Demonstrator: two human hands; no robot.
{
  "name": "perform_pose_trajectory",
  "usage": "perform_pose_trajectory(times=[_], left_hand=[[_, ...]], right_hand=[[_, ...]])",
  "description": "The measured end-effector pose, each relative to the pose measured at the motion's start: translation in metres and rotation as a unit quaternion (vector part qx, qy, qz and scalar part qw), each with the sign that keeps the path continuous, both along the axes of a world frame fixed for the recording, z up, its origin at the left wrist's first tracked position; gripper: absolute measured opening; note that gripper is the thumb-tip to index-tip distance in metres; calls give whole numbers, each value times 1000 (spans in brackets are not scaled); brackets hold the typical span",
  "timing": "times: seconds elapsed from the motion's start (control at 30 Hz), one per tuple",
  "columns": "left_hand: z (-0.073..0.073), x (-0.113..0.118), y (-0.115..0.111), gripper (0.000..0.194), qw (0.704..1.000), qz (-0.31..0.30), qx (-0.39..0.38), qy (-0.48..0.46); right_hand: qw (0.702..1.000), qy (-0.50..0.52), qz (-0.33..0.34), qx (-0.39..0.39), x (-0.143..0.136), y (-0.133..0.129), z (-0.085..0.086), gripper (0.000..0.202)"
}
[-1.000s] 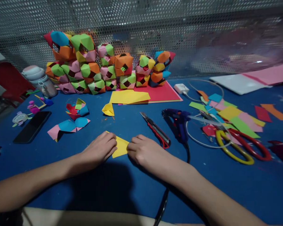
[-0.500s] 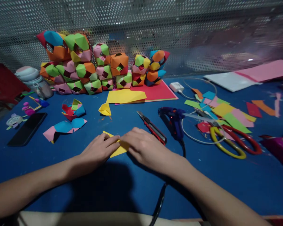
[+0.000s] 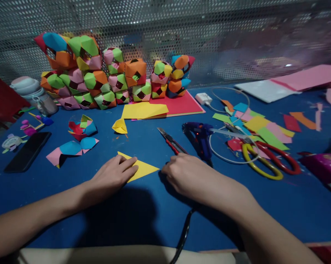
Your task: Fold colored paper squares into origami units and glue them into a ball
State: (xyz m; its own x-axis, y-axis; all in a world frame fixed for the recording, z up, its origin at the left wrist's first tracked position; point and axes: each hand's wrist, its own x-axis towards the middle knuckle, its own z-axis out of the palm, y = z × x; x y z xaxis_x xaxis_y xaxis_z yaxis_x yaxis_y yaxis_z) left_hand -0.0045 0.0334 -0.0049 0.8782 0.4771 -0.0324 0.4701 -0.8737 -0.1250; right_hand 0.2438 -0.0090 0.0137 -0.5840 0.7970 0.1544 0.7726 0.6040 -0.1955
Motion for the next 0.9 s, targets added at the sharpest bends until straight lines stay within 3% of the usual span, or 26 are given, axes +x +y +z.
perform_pose_trajectory(times=[0.13,0.3,0.43,0.6,0.9], left_hand=[[-5,1,1,29,1000,-8,10,-27],[-12,0,-1,30,999,-11,27,-40],[-13,-2,-3,30,999,20,45,-12],[-9,-1,-2,33,994,65,82,-8],[-3,-3,0,35,995,36,95,16]], right_hand=[[1000,9,0,25,-21,7,3,24],[998,-11,54,20,-48,5,-15,27],[996,-37,69,36,-46,3,-24,24],[996,-31,73,32,-43,4,-20,24],[997,-14,30,74,-58,10,-29,40]])
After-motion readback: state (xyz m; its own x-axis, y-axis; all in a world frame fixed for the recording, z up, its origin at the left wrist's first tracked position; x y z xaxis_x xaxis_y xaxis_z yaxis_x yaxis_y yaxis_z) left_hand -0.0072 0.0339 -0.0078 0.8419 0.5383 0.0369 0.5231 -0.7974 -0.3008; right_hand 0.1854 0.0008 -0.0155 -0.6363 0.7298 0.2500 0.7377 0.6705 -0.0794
